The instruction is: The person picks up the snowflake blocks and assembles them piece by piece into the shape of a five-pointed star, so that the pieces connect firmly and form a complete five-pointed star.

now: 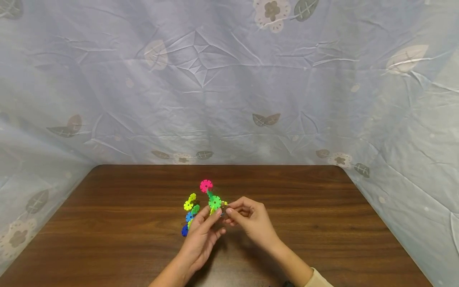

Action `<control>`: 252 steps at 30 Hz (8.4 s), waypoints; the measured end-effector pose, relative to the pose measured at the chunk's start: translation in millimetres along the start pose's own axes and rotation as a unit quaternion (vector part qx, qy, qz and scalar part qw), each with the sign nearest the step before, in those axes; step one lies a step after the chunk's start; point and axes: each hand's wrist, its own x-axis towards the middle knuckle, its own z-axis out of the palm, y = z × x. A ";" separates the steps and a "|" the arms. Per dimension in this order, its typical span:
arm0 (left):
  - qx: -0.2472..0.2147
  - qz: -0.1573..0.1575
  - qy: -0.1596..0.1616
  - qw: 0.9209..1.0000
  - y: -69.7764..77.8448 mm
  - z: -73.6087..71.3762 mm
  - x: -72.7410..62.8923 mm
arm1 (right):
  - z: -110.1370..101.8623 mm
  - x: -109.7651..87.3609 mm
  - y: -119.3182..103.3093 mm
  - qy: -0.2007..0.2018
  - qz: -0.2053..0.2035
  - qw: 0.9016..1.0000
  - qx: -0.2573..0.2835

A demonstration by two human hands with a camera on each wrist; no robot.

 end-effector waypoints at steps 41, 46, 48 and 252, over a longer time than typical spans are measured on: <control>0.020 0.048 0.106 0.993 58.2 -59.3 -1.1 | 77.2 39.7 13.7 -0.194 -0.054 0.810 -0.550; 0.017 0.050 0.107 0.993 55.7 -55.6 0.3 | 72.6 39.4 15.2 -0.186 -0.059 0.807 -0.557; 0.018 0.047 0.106 0.993 54.8 -54.8 0.4 | 67.6 39.3 14.7 -0.193 -0.054 0.815 -0.544; 0.084 0.023 -0.032 0.996 33.4 -30.0 -2.9 | -15.1 42.8 -8.3 0.001 -0.020 0.991 -0.136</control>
